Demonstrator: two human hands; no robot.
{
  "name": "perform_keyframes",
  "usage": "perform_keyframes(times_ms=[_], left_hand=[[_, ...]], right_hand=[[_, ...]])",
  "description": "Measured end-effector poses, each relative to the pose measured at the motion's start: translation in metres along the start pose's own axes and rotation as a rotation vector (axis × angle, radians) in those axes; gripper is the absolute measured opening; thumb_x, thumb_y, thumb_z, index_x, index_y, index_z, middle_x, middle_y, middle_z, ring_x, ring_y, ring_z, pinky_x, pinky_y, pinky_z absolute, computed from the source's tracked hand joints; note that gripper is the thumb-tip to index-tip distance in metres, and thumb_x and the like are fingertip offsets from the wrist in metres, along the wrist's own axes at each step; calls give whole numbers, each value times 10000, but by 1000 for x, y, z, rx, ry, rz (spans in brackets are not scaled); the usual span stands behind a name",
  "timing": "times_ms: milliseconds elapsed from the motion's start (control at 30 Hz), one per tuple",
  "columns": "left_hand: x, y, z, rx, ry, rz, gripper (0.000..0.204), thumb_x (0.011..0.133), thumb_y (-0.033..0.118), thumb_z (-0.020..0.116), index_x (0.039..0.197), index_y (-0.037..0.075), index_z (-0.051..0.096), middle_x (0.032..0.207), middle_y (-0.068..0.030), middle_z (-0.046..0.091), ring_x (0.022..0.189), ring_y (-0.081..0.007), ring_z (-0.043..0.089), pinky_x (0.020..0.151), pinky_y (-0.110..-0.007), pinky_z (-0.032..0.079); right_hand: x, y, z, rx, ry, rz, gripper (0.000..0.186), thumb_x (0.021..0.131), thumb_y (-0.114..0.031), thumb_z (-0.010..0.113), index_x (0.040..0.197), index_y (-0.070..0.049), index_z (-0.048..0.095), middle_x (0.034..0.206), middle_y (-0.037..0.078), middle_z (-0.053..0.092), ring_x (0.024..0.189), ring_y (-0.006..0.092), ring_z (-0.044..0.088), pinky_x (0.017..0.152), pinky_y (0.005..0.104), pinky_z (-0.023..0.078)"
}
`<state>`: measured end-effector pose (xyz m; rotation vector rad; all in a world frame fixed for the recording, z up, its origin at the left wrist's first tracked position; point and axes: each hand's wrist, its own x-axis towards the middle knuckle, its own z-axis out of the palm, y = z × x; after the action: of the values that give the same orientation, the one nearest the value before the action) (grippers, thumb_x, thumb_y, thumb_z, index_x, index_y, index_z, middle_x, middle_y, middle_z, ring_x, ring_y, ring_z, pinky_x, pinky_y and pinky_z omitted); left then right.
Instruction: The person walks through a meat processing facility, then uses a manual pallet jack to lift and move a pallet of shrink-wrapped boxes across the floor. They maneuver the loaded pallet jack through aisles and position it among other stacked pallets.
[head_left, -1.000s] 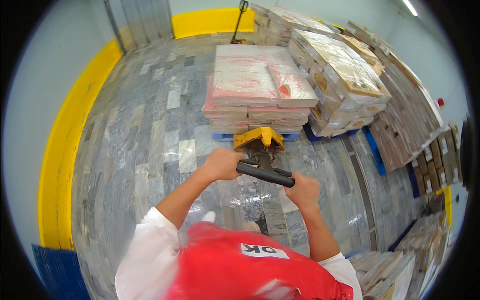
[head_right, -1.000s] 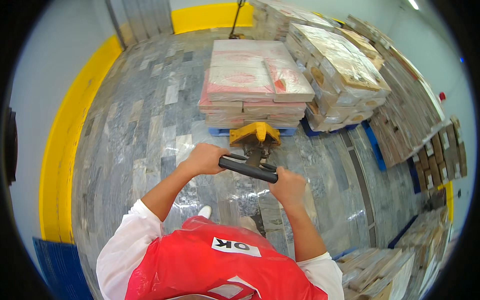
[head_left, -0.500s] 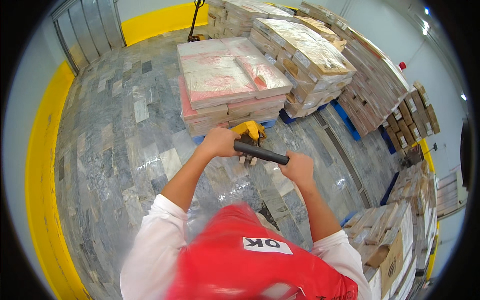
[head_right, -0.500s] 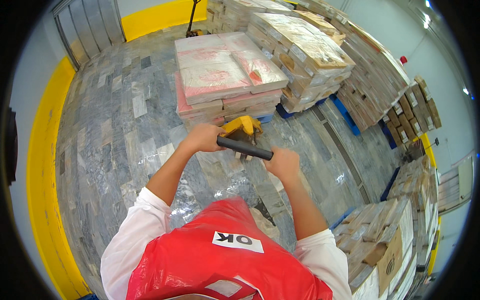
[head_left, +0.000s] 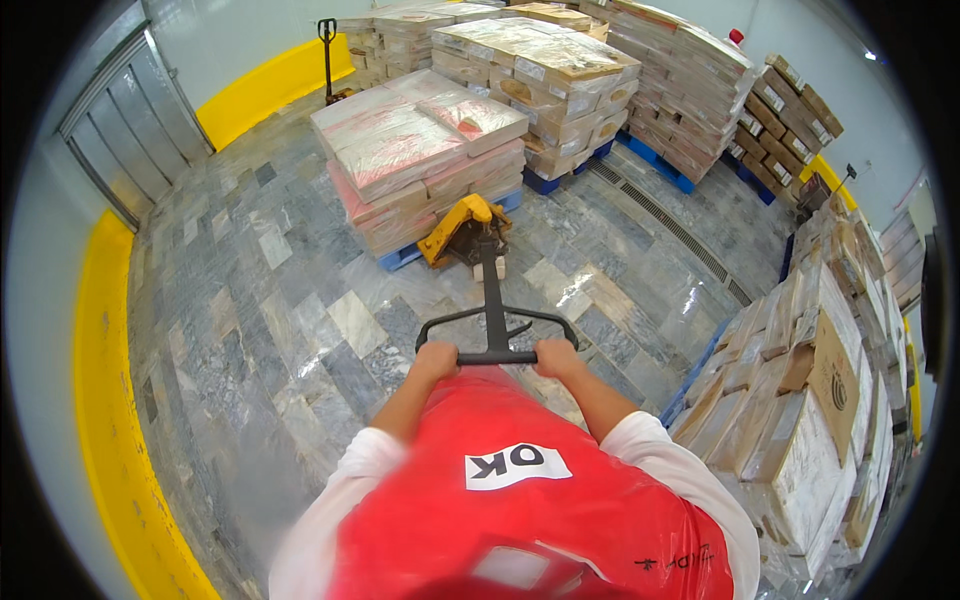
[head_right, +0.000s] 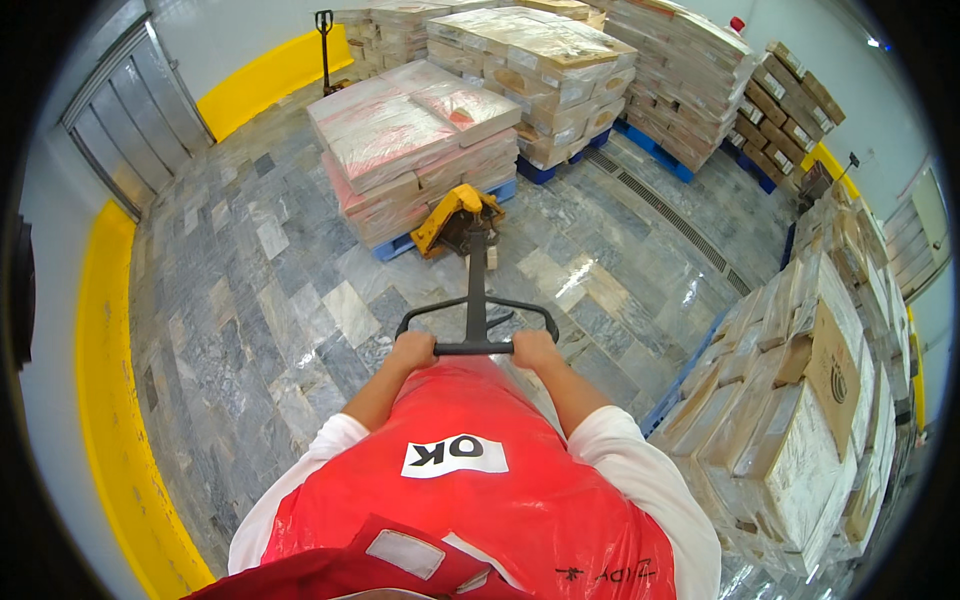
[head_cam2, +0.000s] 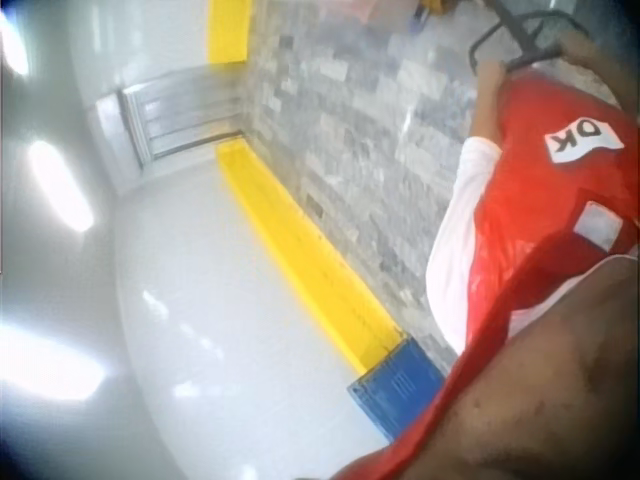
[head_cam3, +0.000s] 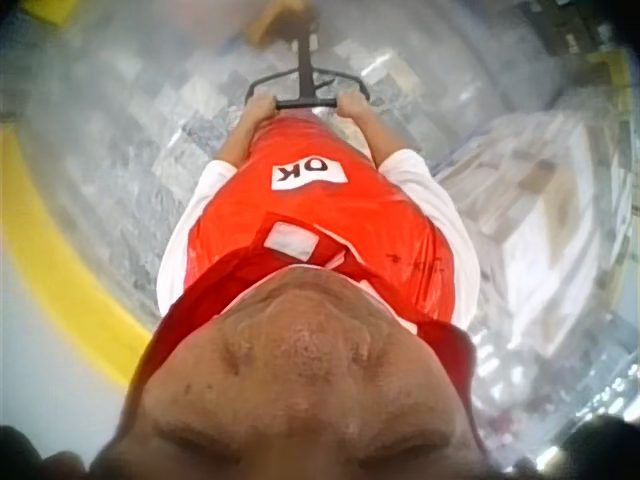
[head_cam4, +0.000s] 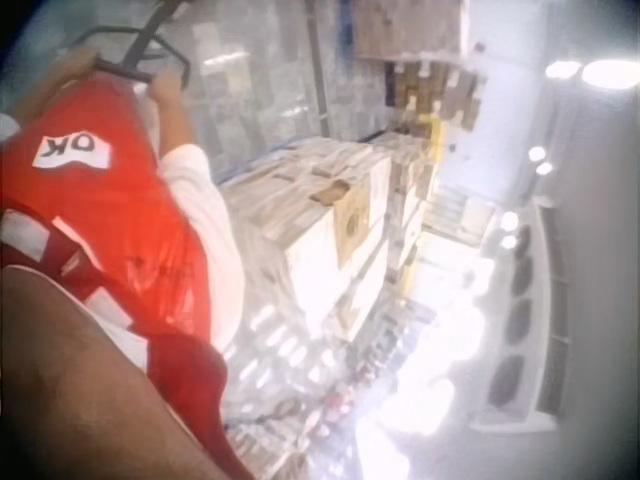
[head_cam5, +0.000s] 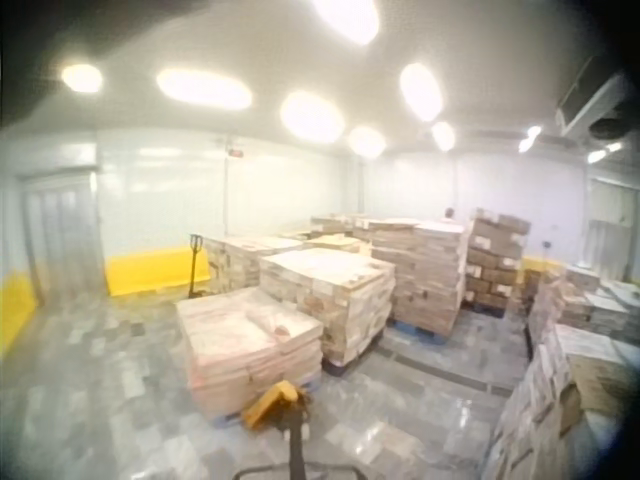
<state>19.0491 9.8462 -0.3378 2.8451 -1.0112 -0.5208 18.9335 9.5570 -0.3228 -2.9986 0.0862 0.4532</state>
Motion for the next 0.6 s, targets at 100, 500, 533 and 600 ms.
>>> perform_keyframes(times_ms=[100,500,533,600], left_hand=[[8,16,-10,-3,-10,-29,248,785,231,729,941,53,804,1024,-230,763,985,-400,744,882,-499,592],[-56,69,17,-49,42,-1,220,779,235,722,891,58,789,922,-225,757,896,-409,746,820,-509,597],[-65,71,21,-62,56,19,214,774,238,716,869,60,785,893,-224,752,876,-413,742,807,-514,593],[-75,77,17,-79,61,33,210,771,232,709,854,53,782,881,-227,748,865,-417,741,797,-516,591]], right_hand=[[-4,13,-3,53,38,31,289,806,-250,722,1014,-56,777,1050,217,763,1003,396,747,884,500,600],[-76,37,18,28,137,-60,222,793,-280,694,892,-100,779,884,184,759,851,401,745,787,525,595],[-83,37,24,30,124,-52,211,800,-285,695,890,-114,779,875,177,757,857,398,743,785,525,589],[-103,34,12,45,88,-72,203,797,-243,691,905,-97,782,888,185,762,866,389,752,797,512,596]])
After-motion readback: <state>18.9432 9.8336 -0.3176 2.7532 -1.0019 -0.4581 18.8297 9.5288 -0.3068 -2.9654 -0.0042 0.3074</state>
